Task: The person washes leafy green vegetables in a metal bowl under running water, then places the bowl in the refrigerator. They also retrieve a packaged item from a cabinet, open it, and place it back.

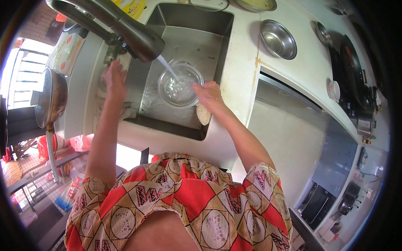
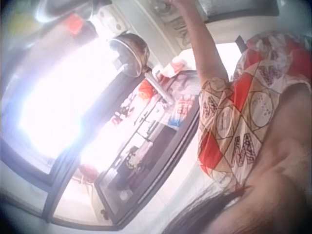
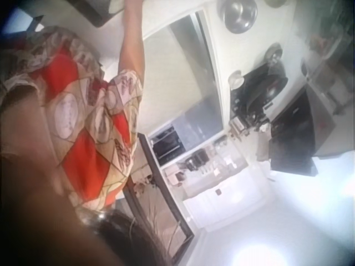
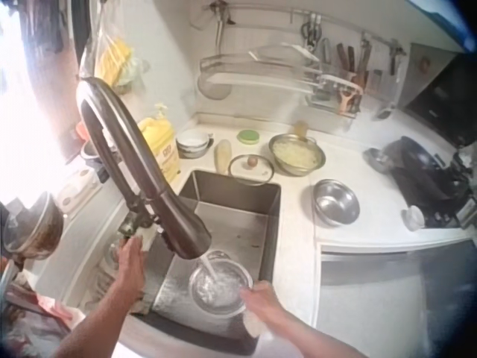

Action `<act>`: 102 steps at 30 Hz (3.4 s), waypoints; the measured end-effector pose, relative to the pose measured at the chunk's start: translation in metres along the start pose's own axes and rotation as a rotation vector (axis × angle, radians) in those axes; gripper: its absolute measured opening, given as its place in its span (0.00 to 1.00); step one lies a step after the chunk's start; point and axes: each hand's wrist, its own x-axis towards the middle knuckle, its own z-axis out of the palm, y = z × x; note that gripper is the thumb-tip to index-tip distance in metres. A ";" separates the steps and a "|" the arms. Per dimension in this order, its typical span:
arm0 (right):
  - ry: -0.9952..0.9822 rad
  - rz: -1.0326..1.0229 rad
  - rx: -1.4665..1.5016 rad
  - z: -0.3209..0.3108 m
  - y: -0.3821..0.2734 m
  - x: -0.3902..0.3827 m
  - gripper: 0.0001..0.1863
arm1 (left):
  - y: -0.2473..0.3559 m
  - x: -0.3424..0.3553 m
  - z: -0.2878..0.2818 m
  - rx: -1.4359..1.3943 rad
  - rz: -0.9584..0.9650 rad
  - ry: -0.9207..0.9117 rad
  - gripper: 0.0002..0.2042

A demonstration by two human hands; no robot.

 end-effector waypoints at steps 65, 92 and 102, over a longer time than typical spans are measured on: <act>-0.246 0.378 0.483 -0.002 -0.059 -0.017 0.10 | -0.007 -0.069 -0.004 0.705 0.785 -0.268 0.18; -0.187 -0.673 -0.256 0.096 -0.070 0.041 0.11 | -0.078 -0.083 0.006 -0.678 -0.609 -0.438 0.23; -0.250 -0.805 -0.479 0.048 -0.042 0.081 0.12 | -0.074 -0.084 0.004 -0.556 -0.617 -0.294 0.17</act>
